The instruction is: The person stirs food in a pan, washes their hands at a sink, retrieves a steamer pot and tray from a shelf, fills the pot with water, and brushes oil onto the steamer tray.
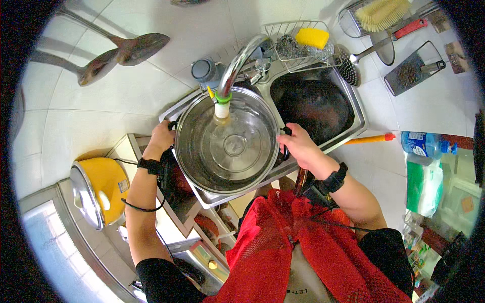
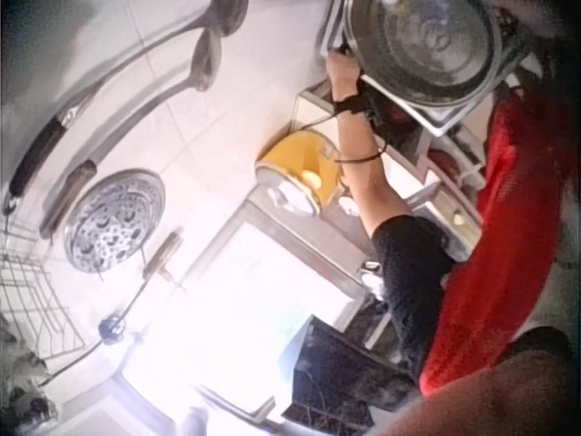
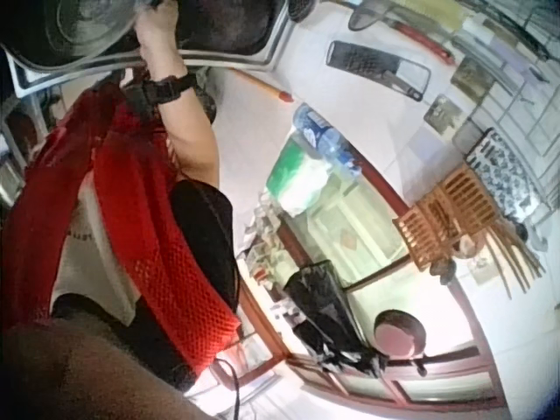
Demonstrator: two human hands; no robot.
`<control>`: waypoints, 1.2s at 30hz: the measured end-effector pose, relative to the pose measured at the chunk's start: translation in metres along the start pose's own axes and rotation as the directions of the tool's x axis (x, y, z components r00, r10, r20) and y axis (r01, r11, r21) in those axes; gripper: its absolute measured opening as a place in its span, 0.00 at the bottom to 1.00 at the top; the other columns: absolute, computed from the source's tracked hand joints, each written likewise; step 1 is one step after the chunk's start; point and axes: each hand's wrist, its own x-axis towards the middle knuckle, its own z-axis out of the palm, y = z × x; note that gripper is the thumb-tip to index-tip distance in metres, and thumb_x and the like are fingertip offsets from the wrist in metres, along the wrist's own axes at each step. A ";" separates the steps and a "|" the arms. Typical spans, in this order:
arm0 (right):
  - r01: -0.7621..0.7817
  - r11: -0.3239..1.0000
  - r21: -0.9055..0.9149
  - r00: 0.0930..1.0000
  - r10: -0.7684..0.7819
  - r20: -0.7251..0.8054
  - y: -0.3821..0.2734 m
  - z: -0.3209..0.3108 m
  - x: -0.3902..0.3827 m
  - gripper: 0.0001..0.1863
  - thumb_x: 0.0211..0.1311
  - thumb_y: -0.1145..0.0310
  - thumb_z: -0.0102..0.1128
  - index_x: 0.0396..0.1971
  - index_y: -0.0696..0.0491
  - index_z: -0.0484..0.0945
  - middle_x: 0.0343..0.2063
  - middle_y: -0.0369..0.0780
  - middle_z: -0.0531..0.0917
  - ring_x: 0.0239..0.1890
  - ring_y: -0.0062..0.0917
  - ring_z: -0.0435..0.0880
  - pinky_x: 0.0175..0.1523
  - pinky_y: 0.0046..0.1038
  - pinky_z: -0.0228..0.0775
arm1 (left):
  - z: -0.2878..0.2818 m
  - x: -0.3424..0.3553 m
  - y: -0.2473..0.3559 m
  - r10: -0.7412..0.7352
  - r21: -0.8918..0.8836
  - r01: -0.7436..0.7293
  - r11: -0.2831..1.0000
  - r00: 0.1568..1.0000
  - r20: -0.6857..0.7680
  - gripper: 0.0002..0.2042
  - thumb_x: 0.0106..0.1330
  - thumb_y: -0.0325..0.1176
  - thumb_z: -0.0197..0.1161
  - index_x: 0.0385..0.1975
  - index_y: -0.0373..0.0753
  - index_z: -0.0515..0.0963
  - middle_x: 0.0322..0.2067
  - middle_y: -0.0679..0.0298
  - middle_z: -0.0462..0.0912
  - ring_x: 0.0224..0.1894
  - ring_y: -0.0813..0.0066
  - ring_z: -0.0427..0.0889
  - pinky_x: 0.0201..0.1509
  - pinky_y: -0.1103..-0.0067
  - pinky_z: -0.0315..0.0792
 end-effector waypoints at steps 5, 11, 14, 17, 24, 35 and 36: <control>-0.005 0.979 -0.203 0.992 -0.021 -0.127 0.055 -0.002 0.058 0.27 0.49 0.69 0.58 0.47 0.67 0.64 0.38 0.51 0.76 0.38 0.37 0.77 0.42 0.31 0.70 | 0.019 0.009 0.011 0.050 0.100 -0.035 0.994 0.987 -0.150 0.14 0.58 0.29 0.55 0.43 0.31 0.70 0.37 0.42 0.78 0.43 0.45 0.76 0.45 0.62 0.71; -0.021 0.956 -0.292 0.983 -0.032 -0.178 0.060 0.019 0.059 0.30 0.49 0.72 0.57 0.51 0.62 0.56 0.32 0.50 0.76 0.31 0.37 0.77 0.37 0.33 0.69 | 0.067 0.019 0.001 -0.085 0.090 0.107 0.990 0.972 -0.220 0.13 0.59 0.28 0.52 0.43 0.31 0.68 0.37 0.43 0.77 0.42 0.45 0.75 0.45 0.60 0.71; 0.008 0.943 -0.332 0.996 -0.038 -0.083 0.077 0.017 0.066 0.23 0.51 0.72 0.59 0.48 0.54 0.64 0.31 0.43 0.74 0.32 0.28 0.73 0.36 0.28 0.65 | 0.078 0.026 0.002 -0.064 0.079 0.086 0.993 0.966 -0.249 0.11 0.59 0.27 0.51 0.41 0.32 0.69 0.36 0.43 0.77 0.42 0.46 0.76 0.44 0.61 0.71; 0.010 0.746 -0.666 0.996 0.053 0.075 0.069 0.016 0.065 0.11 0.53 0.63 0.56 0.30 0.56 0.78 0.32 0.45 0.81 0.36 0.35 0.79 0.42 0.31 0.70 | 0.084 0.038 -0.001 -0.053 0.137 0.085 0.987 0.974 -0.221 0.08 0.57 0.24 0.50 0.36 0.32 0.69 0.34 0.44 0.77 0.40 0.46 0.76 0.43 0.62 0.72; 0.475 0.603 -0.641 0.853 -0.494 0.167 -0.004 0.014 0.091 0.26 0.54 0.73 0.50 0.54 0.63 0.62 0.30 0.47 0.81 0.31 0.42 0.81 0.36 0.37 0.75 | 0.099 0.053 -0.029 -0.075 0.030 0.083 0.996 0.977 -0.201 0.08 0.56 0.23 0.52 0.35 0.32 0.70 0.37 0.45 0.77 0.41 0.48 0.77 0.43 0.64 0.73; 0.553 0.570 -0.607 0.800 -0.567 0.196 -0.017 0.059 0.128 0.33 0.48 0.80 0.52 0.58 0.61 0.56 0.45 0.55 0.70 0.50 0.45 0.70 0.54 0.35 0.64 | 0.089 0.041 -0.005 -0.136 0.079 0.161 0.984 0.958 -0.251 0.08 0.59 0.27 0.51 0.36 0.33 0.72 0.36 0.45 0.78 0.40 0.50 0.78 0.42 0.65 0.74; 0.656 0.399 -0.641 0.686 -0.669 0.285 -0.010 0.058 0.134 0.27 0.48 0.80 0.51 0.52 0.62 0.61 0.44 0.55 0.70 0.51 0.47 0.67 0.56 0.38 0.62 | 0.092 0.043 -0.011 -0.125 0.083 0.152 0.985 0.957 -0.263 0.08 0.59 0.27 0.51 0.37 0.33 0.72 0.36 0.45 0.78 0.39 0.49 0.79 0.42 0.64 0.74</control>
